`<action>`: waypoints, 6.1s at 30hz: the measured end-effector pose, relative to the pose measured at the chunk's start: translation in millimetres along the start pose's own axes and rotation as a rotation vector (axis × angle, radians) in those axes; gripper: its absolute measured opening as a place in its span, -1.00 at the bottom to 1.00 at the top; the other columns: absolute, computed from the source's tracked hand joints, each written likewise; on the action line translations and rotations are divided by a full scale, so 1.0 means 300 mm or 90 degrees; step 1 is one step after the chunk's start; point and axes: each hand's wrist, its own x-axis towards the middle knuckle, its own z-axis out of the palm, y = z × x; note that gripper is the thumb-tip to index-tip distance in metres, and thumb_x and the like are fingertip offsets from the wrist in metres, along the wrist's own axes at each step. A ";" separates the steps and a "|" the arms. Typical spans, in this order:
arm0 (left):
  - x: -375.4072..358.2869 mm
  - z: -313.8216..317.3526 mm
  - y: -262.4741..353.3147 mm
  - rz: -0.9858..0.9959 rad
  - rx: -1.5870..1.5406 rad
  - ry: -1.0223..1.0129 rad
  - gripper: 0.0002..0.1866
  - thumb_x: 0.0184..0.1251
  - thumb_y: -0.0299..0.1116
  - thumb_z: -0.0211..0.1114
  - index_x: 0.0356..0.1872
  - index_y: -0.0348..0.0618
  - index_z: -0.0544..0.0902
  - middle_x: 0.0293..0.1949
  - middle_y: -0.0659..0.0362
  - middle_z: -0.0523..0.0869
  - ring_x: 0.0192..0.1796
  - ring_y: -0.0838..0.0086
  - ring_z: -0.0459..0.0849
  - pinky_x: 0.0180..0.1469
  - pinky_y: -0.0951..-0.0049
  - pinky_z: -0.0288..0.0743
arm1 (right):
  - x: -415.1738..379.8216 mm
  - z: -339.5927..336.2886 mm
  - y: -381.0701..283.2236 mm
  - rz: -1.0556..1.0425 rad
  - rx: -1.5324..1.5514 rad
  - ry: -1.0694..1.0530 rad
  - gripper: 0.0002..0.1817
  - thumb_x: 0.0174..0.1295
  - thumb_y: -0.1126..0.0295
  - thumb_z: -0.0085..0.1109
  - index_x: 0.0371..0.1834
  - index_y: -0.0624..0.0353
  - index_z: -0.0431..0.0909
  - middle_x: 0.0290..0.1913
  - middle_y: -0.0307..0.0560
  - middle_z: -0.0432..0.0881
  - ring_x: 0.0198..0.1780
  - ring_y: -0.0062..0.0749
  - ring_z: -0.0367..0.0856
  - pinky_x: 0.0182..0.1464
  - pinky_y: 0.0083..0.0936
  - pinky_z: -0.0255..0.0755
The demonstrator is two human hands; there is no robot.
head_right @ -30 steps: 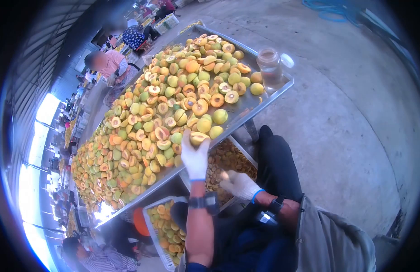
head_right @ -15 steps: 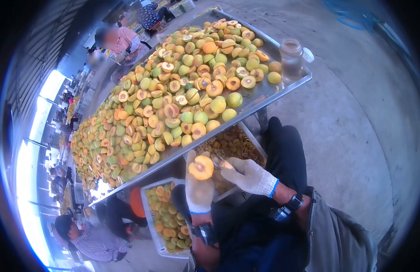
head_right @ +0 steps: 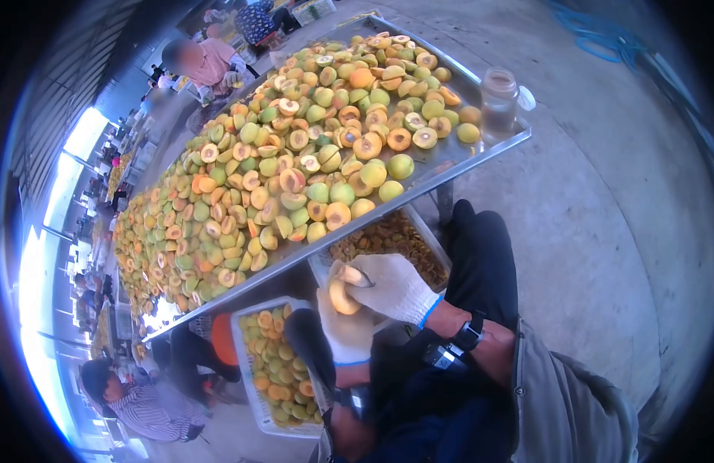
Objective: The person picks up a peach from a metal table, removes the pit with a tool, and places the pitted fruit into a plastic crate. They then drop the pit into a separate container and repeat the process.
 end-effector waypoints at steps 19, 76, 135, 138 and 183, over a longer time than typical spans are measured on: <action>0.011 0.024 -0.022 -0.033 -0.125 0.171 -0.35 0.64 0.25 -0.01 0.31 -0.17 0.52 0.03 -0.05 0.69 -0.01 0.15 0.67 0.13 0.14 0.61 | -0.109 -0.022 -0.044 0.193 -0.007 -0.162 -0.47 0.48 0.00 0.13 0.13 0.32 0.60 -0.11 0.43 0.73 -0.06 0.37 0.72 0.02 0.05 0.56; -0.005 0.058 0.074 0.093 0.149 0.054 -0.49 0.65 -0.05 0.05 -0.15 -0.39 0.71 -0.26 -0.09 0.80 -0.36 0.25 0.75 -0.20 0.30 0.65 | -0.117 0.001 -0.034 0.395 0.280 -0.430 -0.44 0.53 -0.19 0.05 -0.41 0.07 0.51 -0.60 -0.38 0.43 -0.67 -0.65 0.42 -0.64 -0.61 0.33; 0.087 -0.063 0.043 -0.122 0.106 -0.401 -0.37 0.57 0.11 0.08 -0.34 -0.34 0.76 -0.28 -0.03 0.80 -0.28 0.28 0.76 -0.19 0.32 0.62 | -0.175 0.000 0.088 0.485 0.697 -0.643 -0.50 0.60 -0.23 0.01 -0.41 -0.16 0.35 -0.61 -0.52 0.19 -0.72 -0.86 0.06 -0.71 -0.83 -0.09; 0.037 -0.019 0.022 -0.147 0.024 -0.071 -0.32 0.61 0.27 0.04 -0.16 -0.28 0.71 -0.28 -0.07 0.77 -0.32 0.18 0.74 -0.20 0.25 0.68 | -0.176 0.002 0.100 0.469 0.716 -0.595 -0.52 0.62 -0.21 -0.02 -0.40 -0.16 0.36 -0.60 -0.52 0.21 -0.72 -0.87 0.05 -0.72 -0.82 -0.09; -0.957 -1.214 0.162 -0.270 1.168 0.812 -0.65 0.45 -0.21 0.24 0.16 -0.02 0.75 0.36 0.07 0.68 0.60 -0.04 0.36 0.61 -0.38 -0.07 | -0.030 0.063 0.211 0.282 0.142 0.072 -0.62 0.65 0.09 0.06 -0.11 0.18 0.68 -0.48 -0.47 0.46 -0.54 -0.82 0.32 -0.52 -0.70 0.23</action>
